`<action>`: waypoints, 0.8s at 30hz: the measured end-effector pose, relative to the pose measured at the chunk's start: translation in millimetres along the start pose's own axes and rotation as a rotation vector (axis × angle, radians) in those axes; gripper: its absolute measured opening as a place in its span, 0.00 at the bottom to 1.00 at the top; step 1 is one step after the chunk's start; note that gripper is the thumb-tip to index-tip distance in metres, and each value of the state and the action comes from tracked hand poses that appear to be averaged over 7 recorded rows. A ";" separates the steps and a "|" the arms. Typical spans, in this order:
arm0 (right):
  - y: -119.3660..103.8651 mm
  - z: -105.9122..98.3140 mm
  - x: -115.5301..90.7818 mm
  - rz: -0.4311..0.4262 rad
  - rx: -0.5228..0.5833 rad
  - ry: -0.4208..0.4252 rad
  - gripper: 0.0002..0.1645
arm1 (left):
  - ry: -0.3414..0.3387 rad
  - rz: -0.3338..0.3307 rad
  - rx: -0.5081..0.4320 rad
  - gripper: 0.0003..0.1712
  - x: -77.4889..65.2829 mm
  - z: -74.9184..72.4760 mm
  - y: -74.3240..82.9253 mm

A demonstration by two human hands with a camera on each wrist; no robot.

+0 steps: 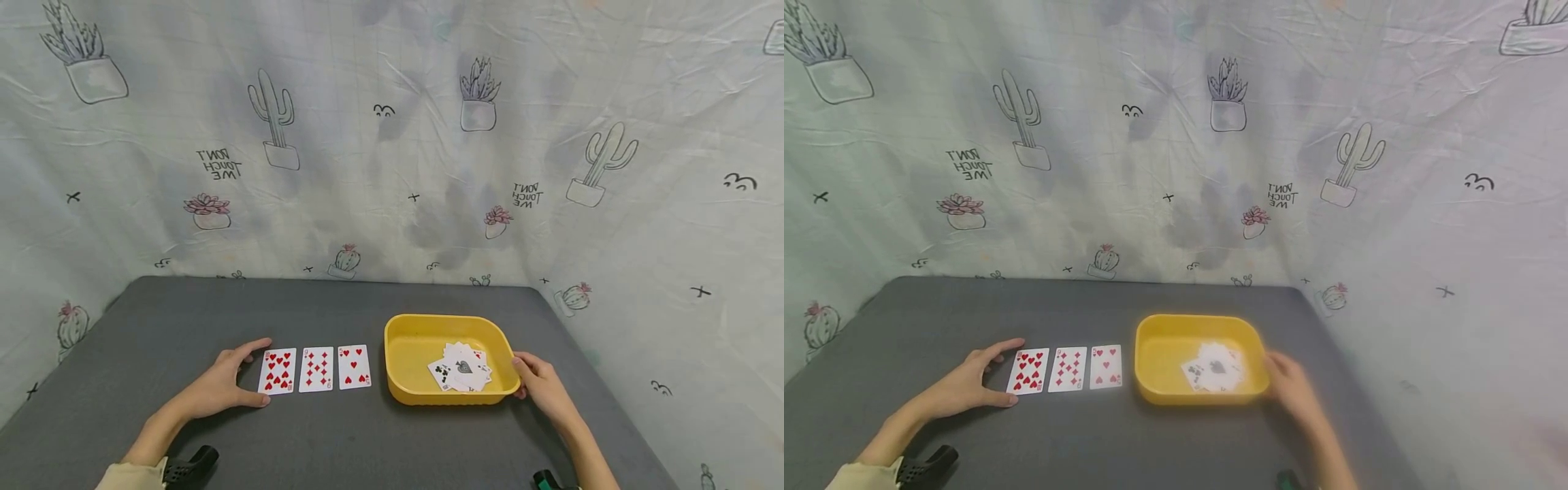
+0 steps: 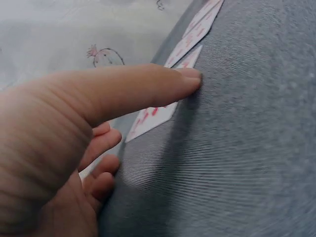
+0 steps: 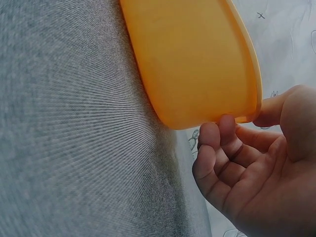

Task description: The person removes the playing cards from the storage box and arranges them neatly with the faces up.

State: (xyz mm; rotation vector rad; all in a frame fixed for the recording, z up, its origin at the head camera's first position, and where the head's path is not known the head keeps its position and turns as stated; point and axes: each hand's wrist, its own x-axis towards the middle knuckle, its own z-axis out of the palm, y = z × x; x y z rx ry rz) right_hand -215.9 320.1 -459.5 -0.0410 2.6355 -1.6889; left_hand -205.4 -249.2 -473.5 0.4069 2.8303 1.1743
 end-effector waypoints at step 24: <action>4.3 6.5 -8.2 -0.031 -0.036 0.006 0.22 | 0.074 0.401 -0.120 0.38 51.8 93.2 178.1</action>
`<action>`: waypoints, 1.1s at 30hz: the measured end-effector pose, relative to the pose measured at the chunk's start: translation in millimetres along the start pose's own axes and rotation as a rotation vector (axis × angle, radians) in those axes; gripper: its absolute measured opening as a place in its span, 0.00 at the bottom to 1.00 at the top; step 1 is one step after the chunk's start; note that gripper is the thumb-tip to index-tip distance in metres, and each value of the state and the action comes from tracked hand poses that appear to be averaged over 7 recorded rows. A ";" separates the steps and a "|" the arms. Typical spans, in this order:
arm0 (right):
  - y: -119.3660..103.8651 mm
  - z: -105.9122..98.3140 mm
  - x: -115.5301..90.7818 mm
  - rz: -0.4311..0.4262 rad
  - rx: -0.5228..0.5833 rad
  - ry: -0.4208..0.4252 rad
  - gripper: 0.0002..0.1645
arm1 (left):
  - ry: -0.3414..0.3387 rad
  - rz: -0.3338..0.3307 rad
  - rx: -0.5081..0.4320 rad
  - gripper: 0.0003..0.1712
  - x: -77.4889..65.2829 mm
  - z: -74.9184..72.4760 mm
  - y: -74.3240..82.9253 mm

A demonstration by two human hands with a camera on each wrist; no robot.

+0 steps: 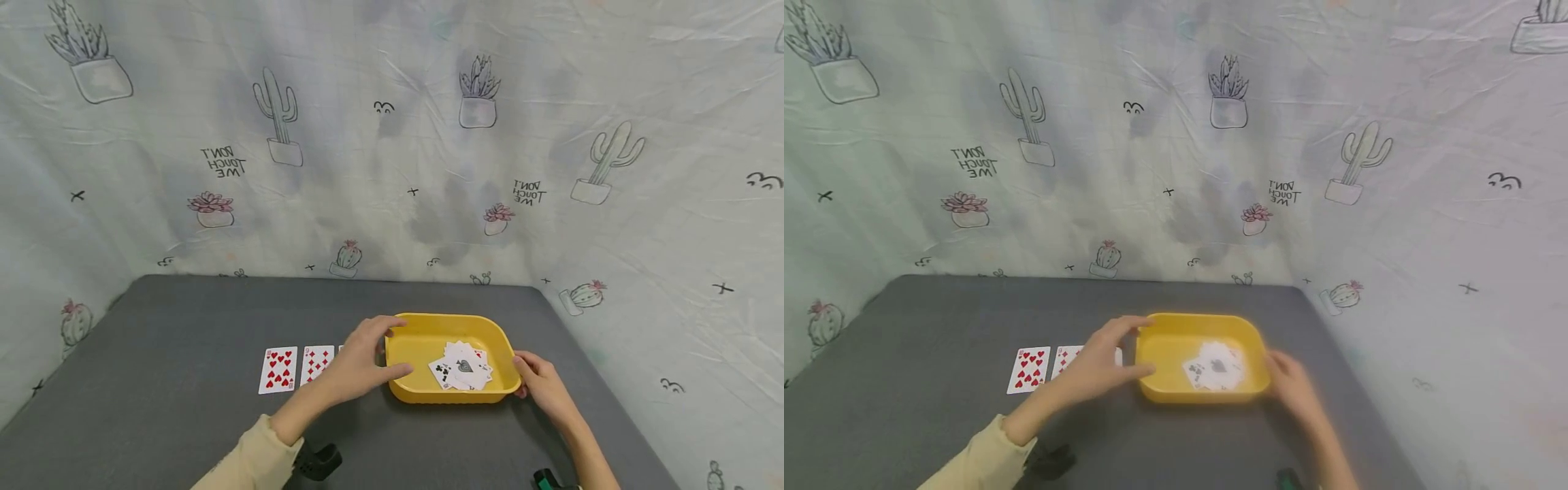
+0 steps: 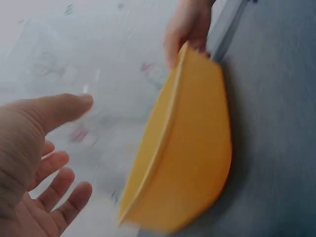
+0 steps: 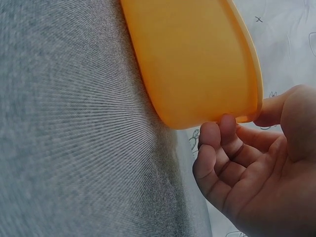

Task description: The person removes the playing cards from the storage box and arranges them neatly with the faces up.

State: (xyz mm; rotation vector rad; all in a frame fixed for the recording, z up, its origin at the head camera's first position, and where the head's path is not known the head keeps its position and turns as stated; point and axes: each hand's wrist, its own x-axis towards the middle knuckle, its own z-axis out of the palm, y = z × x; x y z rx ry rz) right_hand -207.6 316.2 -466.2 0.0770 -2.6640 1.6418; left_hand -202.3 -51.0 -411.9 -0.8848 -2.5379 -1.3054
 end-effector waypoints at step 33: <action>1.8 0.3 -1.3 0.005 0.009 0.017 0.22 | -0.266 -0.251 -0.201 0.45 75.7 113.0 -13.5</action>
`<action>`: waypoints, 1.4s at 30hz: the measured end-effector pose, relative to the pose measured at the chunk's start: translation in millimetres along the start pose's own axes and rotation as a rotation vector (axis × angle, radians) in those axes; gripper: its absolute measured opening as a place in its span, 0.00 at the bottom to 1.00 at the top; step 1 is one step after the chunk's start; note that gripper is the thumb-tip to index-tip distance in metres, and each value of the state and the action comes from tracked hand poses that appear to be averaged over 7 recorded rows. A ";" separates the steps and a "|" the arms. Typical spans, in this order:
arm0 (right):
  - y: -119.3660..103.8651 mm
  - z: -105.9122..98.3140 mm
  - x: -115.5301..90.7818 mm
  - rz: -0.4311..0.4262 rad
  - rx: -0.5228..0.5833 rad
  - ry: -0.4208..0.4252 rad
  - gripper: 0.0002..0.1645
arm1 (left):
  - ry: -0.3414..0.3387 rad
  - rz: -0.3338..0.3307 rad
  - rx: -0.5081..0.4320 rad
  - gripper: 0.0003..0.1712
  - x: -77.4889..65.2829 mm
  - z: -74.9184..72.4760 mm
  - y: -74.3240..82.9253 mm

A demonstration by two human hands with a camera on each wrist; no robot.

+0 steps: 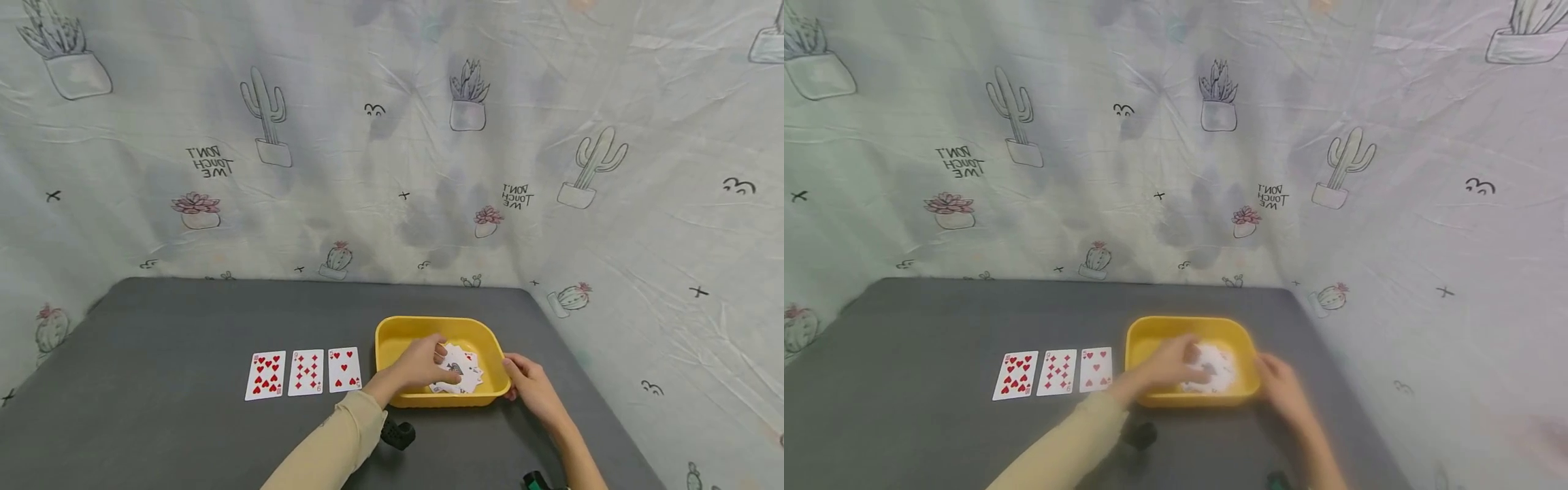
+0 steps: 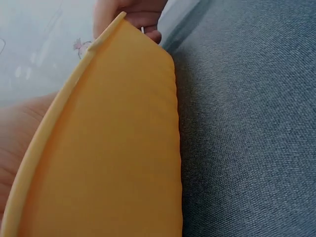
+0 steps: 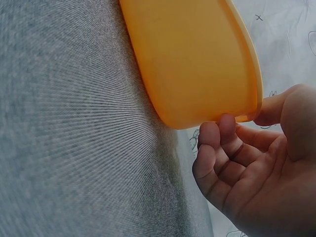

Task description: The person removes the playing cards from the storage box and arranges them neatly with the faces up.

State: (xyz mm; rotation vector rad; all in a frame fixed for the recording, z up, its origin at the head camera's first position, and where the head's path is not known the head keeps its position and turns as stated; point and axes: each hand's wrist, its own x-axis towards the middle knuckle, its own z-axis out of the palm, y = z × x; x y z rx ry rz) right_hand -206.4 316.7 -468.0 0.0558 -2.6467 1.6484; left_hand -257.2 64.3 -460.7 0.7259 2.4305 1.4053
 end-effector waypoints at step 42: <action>-8.7 -11.4 -7.4 0.017 0.006 -0.032 0.22 | -0.091 -0.025 -0.026 0.45 -8.4 -24.3 8.8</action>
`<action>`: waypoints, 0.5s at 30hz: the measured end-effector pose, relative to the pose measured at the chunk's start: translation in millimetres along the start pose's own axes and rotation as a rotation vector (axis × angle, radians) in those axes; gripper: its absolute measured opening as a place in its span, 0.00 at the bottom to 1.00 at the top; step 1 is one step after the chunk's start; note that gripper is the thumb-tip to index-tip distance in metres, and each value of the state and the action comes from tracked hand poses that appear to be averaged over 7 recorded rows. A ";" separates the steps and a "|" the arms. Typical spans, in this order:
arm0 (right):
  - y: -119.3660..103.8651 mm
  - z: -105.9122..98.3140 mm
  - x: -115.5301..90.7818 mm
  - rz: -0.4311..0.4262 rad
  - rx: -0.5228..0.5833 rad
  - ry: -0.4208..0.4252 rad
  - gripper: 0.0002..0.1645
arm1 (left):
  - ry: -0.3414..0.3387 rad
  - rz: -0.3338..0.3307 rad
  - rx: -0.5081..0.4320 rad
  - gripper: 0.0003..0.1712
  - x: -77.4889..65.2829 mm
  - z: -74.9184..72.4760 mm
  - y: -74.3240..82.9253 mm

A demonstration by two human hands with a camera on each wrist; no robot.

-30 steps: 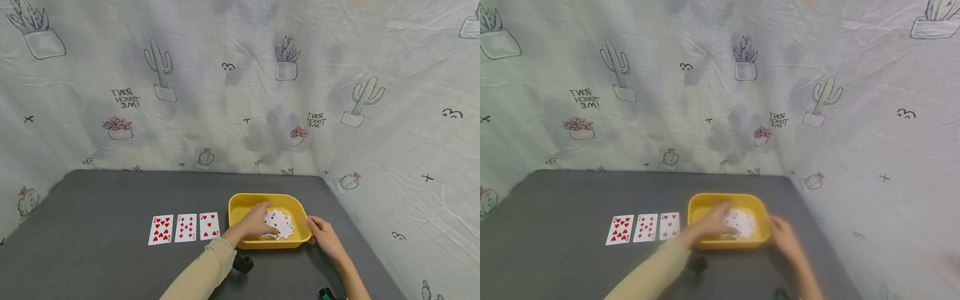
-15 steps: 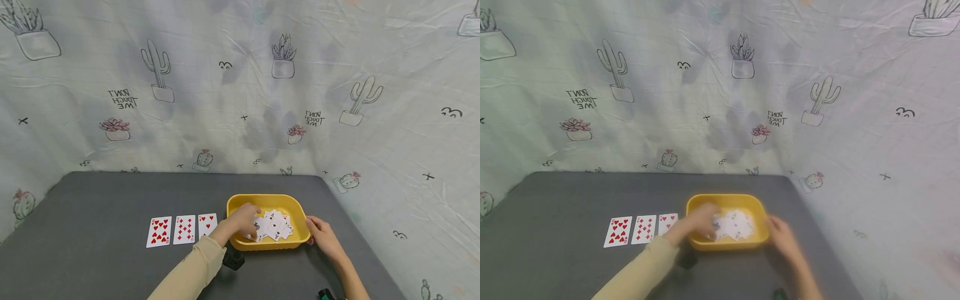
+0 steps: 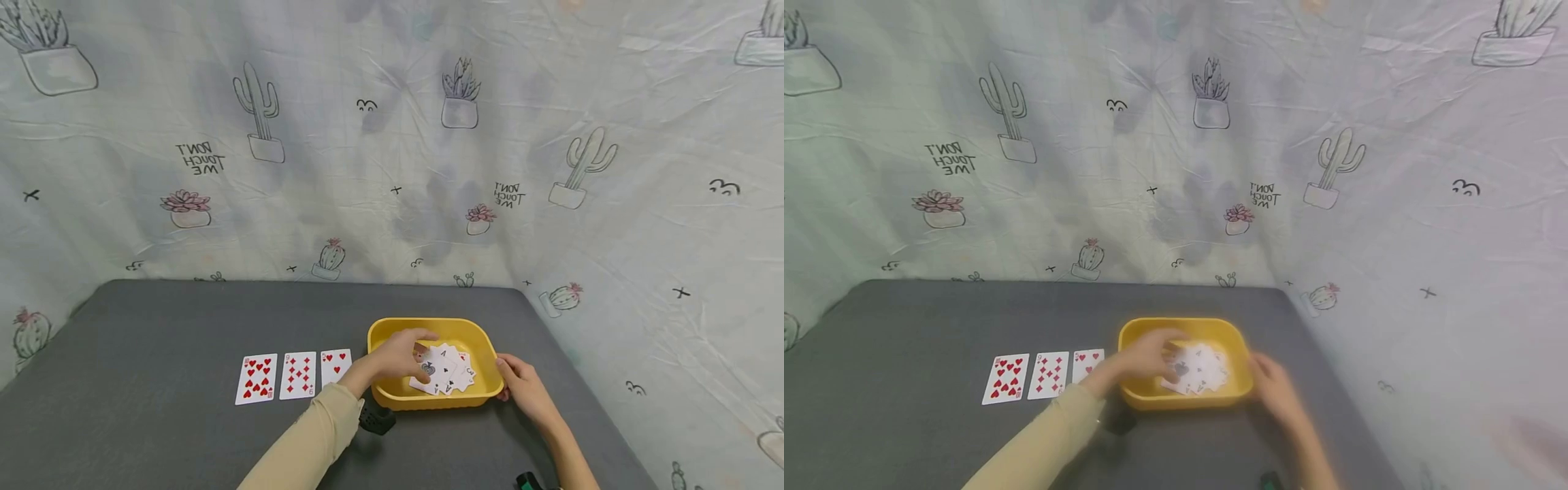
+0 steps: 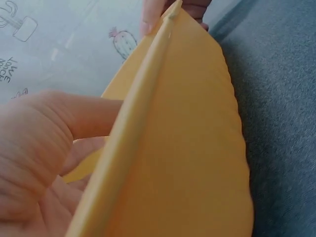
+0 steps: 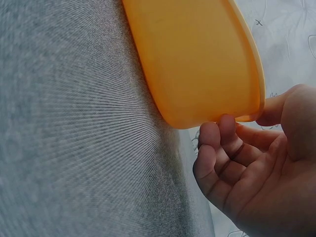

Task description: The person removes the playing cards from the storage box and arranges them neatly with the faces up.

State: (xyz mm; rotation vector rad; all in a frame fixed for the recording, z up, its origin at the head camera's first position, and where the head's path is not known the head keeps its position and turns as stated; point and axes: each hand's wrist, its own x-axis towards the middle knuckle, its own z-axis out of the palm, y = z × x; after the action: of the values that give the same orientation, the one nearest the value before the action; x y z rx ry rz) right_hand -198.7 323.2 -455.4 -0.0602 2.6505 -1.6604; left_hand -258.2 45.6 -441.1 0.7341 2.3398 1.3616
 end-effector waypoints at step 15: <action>-8.2 -14.2 21.6 0.022 -0.015 -0.036 0.22 | -0.120 -0.068 0.315 0.60 18.9 -5.6 10.0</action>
State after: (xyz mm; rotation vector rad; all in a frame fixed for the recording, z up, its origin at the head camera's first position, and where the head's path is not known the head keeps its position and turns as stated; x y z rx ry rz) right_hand -220.5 331.6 -441.6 -0.0609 2.6277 -1.6180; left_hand -273.8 56.7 -430.1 0.7908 2.4845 0.9036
